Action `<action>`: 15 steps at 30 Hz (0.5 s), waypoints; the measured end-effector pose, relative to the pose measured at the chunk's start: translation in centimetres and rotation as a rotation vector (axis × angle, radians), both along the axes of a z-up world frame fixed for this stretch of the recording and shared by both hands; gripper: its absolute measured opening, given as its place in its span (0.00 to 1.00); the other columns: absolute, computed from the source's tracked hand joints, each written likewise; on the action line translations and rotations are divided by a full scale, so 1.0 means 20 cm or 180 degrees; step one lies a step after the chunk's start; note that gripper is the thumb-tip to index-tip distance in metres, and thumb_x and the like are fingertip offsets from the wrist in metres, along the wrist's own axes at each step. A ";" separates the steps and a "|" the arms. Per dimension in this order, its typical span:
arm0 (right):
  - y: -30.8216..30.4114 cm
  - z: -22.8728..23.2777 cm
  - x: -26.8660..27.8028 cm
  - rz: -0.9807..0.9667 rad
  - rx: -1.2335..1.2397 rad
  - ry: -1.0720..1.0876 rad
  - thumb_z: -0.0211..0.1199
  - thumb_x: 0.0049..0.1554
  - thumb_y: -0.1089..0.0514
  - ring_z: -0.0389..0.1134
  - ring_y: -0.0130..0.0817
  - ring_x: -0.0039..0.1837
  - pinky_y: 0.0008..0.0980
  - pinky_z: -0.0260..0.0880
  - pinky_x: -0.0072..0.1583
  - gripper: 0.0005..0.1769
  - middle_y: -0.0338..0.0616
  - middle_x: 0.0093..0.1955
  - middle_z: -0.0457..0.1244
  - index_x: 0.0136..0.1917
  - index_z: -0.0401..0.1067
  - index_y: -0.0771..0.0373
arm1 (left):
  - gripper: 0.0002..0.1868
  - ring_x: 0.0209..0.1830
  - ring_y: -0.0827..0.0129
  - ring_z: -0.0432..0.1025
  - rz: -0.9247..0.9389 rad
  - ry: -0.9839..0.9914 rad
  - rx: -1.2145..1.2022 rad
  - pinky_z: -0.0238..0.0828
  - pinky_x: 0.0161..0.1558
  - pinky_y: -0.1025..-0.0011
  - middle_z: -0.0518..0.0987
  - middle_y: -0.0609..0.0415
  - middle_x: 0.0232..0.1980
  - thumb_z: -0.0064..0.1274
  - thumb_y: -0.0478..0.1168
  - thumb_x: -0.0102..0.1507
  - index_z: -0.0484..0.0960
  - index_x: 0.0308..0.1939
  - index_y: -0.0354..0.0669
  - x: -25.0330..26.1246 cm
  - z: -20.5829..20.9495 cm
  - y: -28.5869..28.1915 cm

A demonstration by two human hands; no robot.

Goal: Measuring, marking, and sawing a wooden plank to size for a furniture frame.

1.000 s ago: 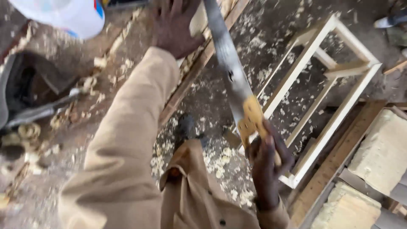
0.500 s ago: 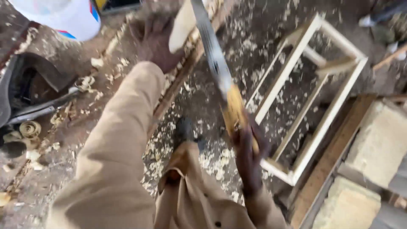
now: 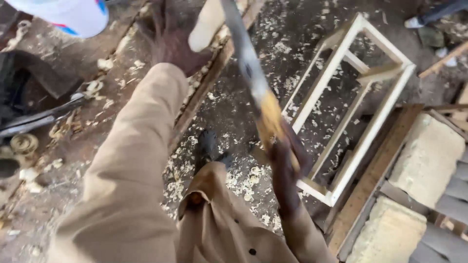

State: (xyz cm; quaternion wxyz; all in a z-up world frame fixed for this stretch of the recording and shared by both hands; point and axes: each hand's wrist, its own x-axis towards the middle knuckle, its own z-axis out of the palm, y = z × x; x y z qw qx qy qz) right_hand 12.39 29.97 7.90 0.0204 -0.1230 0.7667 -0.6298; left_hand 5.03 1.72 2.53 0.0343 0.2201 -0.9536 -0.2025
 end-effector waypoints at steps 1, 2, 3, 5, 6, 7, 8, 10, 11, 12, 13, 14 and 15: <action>0.10 0.03 0.10 -0.0203 0.0274 -0.0293 0.47 0.59 0.53 0.49 0.18 0.31 0.20 0.49 0.33 0.19 0.31 0.27 0.49 0.57 0.65 0.66 | 0.40 0.65 0.41 0.29 -0.0021 -0.0006 -0.0023 0.21 0.52 0.25 0.47 0.35 0.67 0.52 0.62 0.44 0.69 0.59 0.55 0.01 -0.06 -0.03; 0.10 0.04 0.10 -0.0118 0.0274 -0.0362 0.47 0.59 0.53 0.49 0.18 0.31 0.20 0.49 0.33 0.19 0.31 0.27 0.49 0.57 0.65 0.66 | 0.40 0.65 0.41 0.29 0.0060 -0.0080 -0.0029 0.21 0.52 0.25 0.47 0.35 0.67 0.52 0.62 0.44 0.69 0.59 0.55 0.03 -0.04 -0.03; 0.10 0.04 0.10 -0.0030 0.0234 0.0056 0.45 0.60 0.55 0.52 0.19 0.27 0.18 0.52 0.28 0.16 0.34 0.26 0.53 0.56 0.66 0.63 | 0.41 0.65 0.42 0.33 0.0043 -0.0064 -0.0138 0.23 0.54 0.27 0.49 0.40 0.67 0.56 0.59 0.46 0.62 0.62 0.59 0.04 -0.01 -0.03; 0.09 -0.22 0.00 -0.0023 0.0182 0.0545 0.44 0.61 0.57 0.56 0.19 0.24 0.17 0.55 0.23 0.14 0.37 0.25 0.57 0.55 0.66 0.61 | 0.44 0.66 0.42 0.37 -0.0049 0.0026 -0.0252 0.24 0.56 0.30 0.51 0.46 0.68 0.60 0.57 0.49 0.55 0.64 0.62 0.01 -0.02 -0.04; 0.10 -0.47 -0.11 0.0522 0.0858 0.1232 0.46 0.61 0.61 0.56 0.28 0.45 0.23 0.56 0.46 0.14 0.44 0.45 0.56 0.60 0.60 0.65 | 0.43 0.66 0.41 0.34 -0.0060 -0.0231 -0.0194 0.22 0.55 0.29 0.47 0.44 0.68 0.56 0.61 0.47 0.58 0.64 0.61 -0.01 -0.05 -0.04; 0.15 -0.70 -0.25 0.1070 0.1560 0.1888 0.47 0.61 0.65 0.56 0.37 0.67 0.30 0.56 0.69 0.19 0.52 0.65 0.55 0.65 0.55 0.69 | 0.44 0.66 0.39 0.31 -0.0070 -0.0490 -0.0138 0.21 0.55 0.28 0.43 0.42 0.69 0.51 0.65 0.46 0.61 0.64 0.60 -0.03 -0.07 -0.03; -0.02 -0.55 -0.32 0.1049 0.1637 0.1807 0.47 0.61 0.65 0.56 0.37 0.67 0.30 0.56 0.69 0.19 0.52 0.65 0.55 0.65 0.55 0.69 | 0.44 0.66 0.39 0.31 -0.0137 -0.0545 -0.0068 0.21 0.55 0.28 0.43 0.42 0.69 0.51 0.65 0.46 0.61 0.64 0.60 0.00 -0.01 0.02; -0.46 -0.20 -0.49 0.0422 -0.0830 0.0957 0.48 0.63 0.58 0.48 0.20 0.25 0.20 0.52 0.27 0.14 0.33 0.23 0.53 0.61 0.64 0.62 | 0.38 0.68 0.52 0.35 0.0100 -0.0046 0.0336 0.13 0.57 0.38 0.50 0.56 0.69 0.59 0.53 0.51 0.61 0.64 0.64 0.00 0.13 0.02; -0.41 -0.13 -0.38 0.0395 -0.0866 0.1000 0.48 0.63 0.58 0.48 0.20 0.25 0.20 0.52 0.27 0.14 0.33 0.23 0.53 0.61 0.64 0.62 | 0.38 0.68 0.52 0.35 0.0072 -0.0010 0.0294 0.13 0.57 0.38 0.50 0.56 0.69 0.59 0.53 0.51 0.61 0.64 0.64 0.03 0.10 0.00; -0.35 -0.07 -0.31 0.0279 -0.0491 0.0606 0.48 0.62 0.55 0.49 0.18 0.26 0.19 0.51 0.29 0.17 0.32 0.24 0.52 0.62 0.64 0.62 | 0.39 0.67 0.48 0.31 0.0024 0.0038 0.0304 0.14 0.56 0.34 0.46 0.48 0.69 0.59 0.54 0.47 0.66 0.62 0.59 0.02 0.05 -0.01; -0.29 -0.01 -0.22 0.0157 -0.0122 0.0208 0.47 0.60 0.53 0.49 0.16 0.28 0.18 0.49 0.31 0.19 0.31 0.24 0.51 0.62 0.63 0.62 | 0.40 0.66 0.45 0.27 -0.0025 0.0086 0.0314 0.14 0.55 0.29 0.41 0.41 0.69 0.58 0.55 0.43 0.71 0.59 0.54 0.02 0.00 -0.01; -0.15 0.02 -0.12 0.0187 -0.0087 0.0171 0.47 0.60 0.53 0.49 0.16 0.28 0.18 0.49 0.31 0.19 0.31 0.24 0.51 0.62 0.63 0.62 | 0.40 0.66 0.45 0.27 0.0007 0.0052 0.0351 0.14 0.55 0.29 0.41 0.41 0.69 0.58 0.55 0.43 0.71 0.59 0.54 -0.01 -0.03 0.00; -0.03 0.05 -0.02 -0.0126 0.0319 0.0043 0.48 0.58 0.53 0.56 0.21 0.35 0.20 0.56 0.34 0.19 0.39 0.38 0.57 0.59 0.65 0.63 | 0.39 0.62 0.36 0.35 -0.0013 0.0064 0.0155 0.18 0.51 0.27 0.51 0.39 0.64 0.53 0.61 0.44 0.71 0.58 0.57 -0.03 -0.06 0.01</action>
